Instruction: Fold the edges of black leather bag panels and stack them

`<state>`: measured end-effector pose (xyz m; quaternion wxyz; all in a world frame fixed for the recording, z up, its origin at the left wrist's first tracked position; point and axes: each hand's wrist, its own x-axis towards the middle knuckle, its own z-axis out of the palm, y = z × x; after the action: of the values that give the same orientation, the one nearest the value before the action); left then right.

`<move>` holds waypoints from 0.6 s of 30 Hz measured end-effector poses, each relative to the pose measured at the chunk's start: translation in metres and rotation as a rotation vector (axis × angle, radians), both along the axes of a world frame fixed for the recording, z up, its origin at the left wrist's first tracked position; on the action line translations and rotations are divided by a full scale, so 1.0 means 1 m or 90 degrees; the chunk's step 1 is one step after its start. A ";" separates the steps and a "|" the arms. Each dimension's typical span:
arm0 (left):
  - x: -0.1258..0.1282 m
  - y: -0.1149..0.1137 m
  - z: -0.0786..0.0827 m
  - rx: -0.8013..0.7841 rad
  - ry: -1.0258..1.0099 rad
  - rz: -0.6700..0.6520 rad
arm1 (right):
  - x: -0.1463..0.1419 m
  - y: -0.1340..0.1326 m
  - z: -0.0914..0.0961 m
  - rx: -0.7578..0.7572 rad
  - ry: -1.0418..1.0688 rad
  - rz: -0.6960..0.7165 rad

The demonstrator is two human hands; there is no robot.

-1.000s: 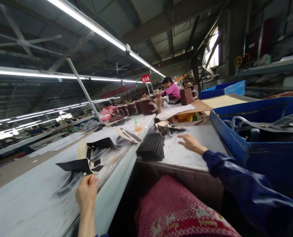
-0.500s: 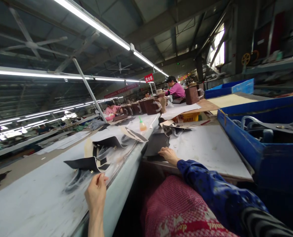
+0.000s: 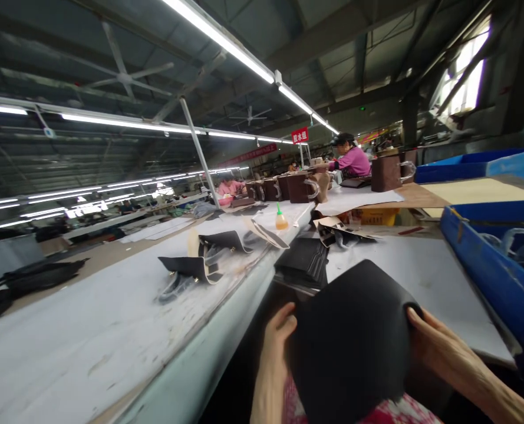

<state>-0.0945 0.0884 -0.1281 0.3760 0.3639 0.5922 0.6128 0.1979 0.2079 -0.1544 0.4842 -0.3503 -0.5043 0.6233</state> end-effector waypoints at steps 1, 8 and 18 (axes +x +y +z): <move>0.006 -0.005 0.007 0.002 0.017 -0.016 | 0.005 0.002 -0.009 0.042 -0.061 -0.053; 0.069 -0.019 0.048 0.046 0.328 -0.171 | -0.034 -0.013 0.006 0.652 -0.446 -0.040; -0.115 0.033 0.119 -0.172 0.376 0.641 | -0.044 -0.032 0.005 0.431 -0.399 0.018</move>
<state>-0.2096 0.1210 -0.0088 -0.0984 0.1423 0.8437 0.5082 0.1540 0.1755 -0.1491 0.3869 -0.3374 -0.8062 0.2943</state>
